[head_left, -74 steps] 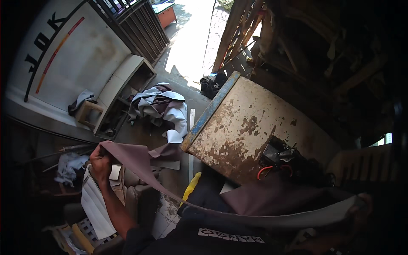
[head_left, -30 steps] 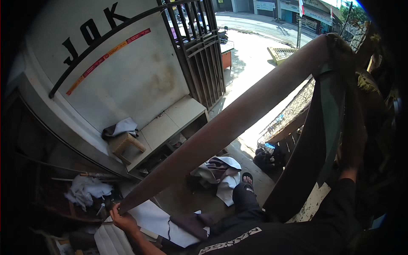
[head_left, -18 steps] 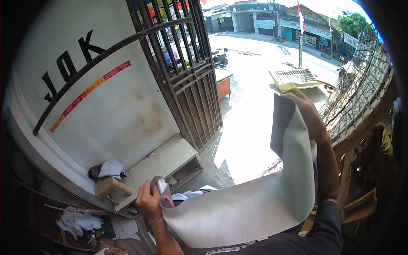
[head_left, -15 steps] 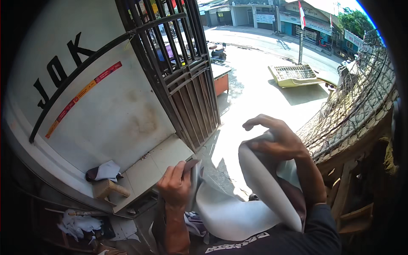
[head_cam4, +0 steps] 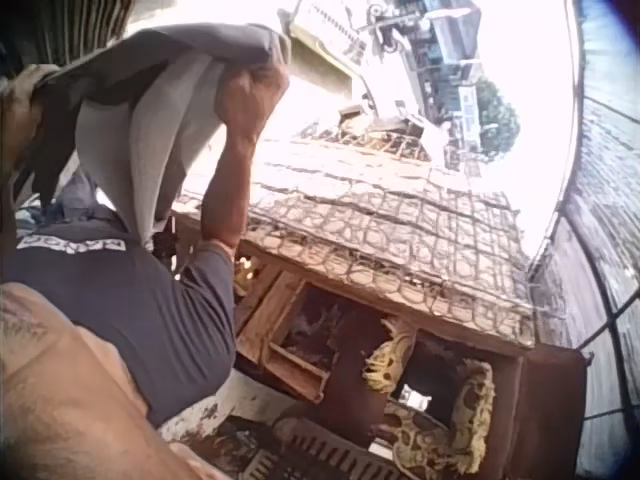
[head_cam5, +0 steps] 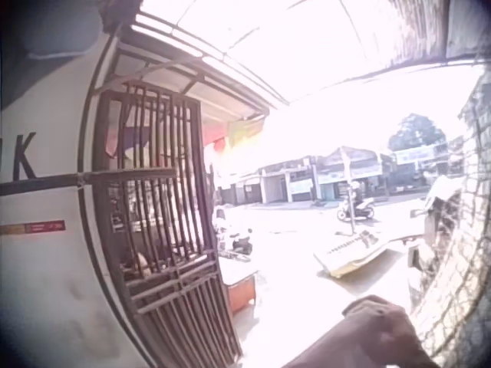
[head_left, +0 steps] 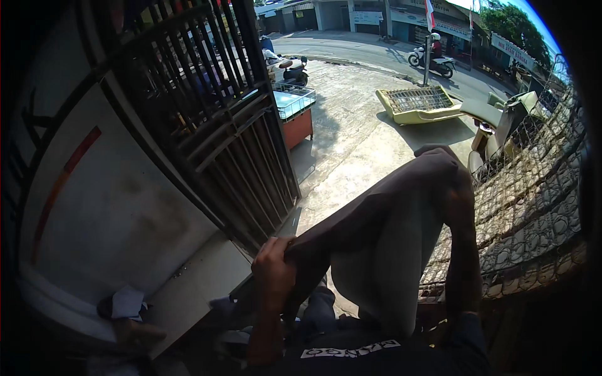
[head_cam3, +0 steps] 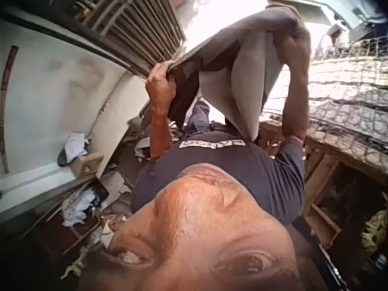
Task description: The person fits a fabric cover onto a foam cushion, uses a sewing machine to join fabric pieces, and trims the material using scissors.
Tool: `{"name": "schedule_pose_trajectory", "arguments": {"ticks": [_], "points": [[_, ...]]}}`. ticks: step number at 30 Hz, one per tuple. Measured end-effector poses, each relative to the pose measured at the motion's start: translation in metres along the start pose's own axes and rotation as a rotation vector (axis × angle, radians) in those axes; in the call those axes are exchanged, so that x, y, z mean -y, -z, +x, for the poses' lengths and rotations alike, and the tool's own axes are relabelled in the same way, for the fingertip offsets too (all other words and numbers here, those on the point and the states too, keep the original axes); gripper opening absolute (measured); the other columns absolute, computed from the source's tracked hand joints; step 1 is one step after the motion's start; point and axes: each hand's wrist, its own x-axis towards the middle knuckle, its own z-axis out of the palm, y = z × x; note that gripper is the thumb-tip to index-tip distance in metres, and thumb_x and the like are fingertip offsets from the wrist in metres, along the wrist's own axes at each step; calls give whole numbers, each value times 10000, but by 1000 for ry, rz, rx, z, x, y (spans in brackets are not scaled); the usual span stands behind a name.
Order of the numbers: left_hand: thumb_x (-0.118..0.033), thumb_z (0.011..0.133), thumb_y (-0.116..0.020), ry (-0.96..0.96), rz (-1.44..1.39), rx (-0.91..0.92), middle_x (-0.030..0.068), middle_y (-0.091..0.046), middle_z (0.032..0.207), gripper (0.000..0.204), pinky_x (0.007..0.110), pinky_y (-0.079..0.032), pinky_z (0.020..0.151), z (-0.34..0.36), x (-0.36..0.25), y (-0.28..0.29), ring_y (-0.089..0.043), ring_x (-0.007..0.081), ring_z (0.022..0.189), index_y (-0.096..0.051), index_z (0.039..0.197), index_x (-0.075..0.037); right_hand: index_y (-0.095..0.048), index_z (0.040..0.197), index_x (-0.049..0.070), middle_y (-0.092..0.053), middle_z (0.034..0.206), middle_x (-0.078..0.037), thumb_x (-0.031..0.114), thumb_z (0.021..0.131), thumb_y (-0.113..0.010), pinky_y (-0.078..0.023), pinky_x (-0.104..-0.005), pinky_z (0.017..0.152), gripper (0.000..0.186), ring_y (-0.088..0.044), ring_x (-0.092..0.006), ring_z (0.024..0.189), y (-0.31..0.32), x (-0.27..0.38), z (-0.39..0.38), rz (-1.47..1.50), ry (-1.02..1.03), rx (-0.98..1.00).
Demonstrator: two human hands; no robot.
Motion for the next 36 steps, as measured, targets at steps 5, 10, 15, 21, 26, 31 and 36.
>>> {"name": "schedule_pose_trajectory", "arguments": {"ticks": [5,10,15,21,26,31,36], "points": [[-75,886,-737,335,-595,220,70,-682,848,151,296,-510,745,30,136,-171,-652,127,821,-696,1029,-46,-672,1163,-4,-716,1044,-56,151,1015,-567,-525,-266,802,239,-656,-107,928,-12,-165,38,-171,-43,-166],[-137,967,-692,219,-566,41,55,-681,792,134,269,-486,673,198,162,-234,-606,66,773,-678,1054,-35,-680,1179,-18,-709,940,-42,192,1012,-559,-501,-291,808,295,-609,-94,890,-14,-275,135,2,-366,-112],[-192,958,-730,37,-450,115,63,-681,738,181,273,-478,659,342,146,-290,-604,73,706,-727,949,-12,-704,1119,7,-689,927,1,229,1014,-584,-489,-257,794,273,-600,-61,891,34,-384,190,-236,-432,20],[-108,908,-760,-196,-462,19,94,-664,773,89,309,-495,654,460,102,-418,-652,179,700,-735,950,-34,-613,1288,11,-677,1088,-37,159,950,-633,-504,-256,855,370,-618,-77,930,94,-478,238,-277,-383,-31],[-111,930,-727,-220,-207,-96,124,-683,827,83,381,-516,688,521,45,-569,-686,290,758,-726,971,-39,-505,1450,12,-627,1314,-140,230,822,-790,-559,-270,847,723,-605,-165,1204,131,-499,304,-256,-344,-100],[-78,697,-801,-464,-285,-29,78,-568,708,352,376,-479,526,557,-7,-674,-615,282,592,-745,1044,-95,-388,1547,239,-454,1542,-174,388,703,-904,-591,-482,909,1000,-631,-410,1204,42,-620,380,-575,-143,319],[22,668,-782,-596,-478,90,98,-603,691,394,367,-471,511,621,-52,-783,-607,259,560,-744,1045,-87,-625,1347,212,-649,1240,-121,375,835,-814,-584,-454,805,570,-712,-350,912,54,-828,421,-443,-211,520]]}}
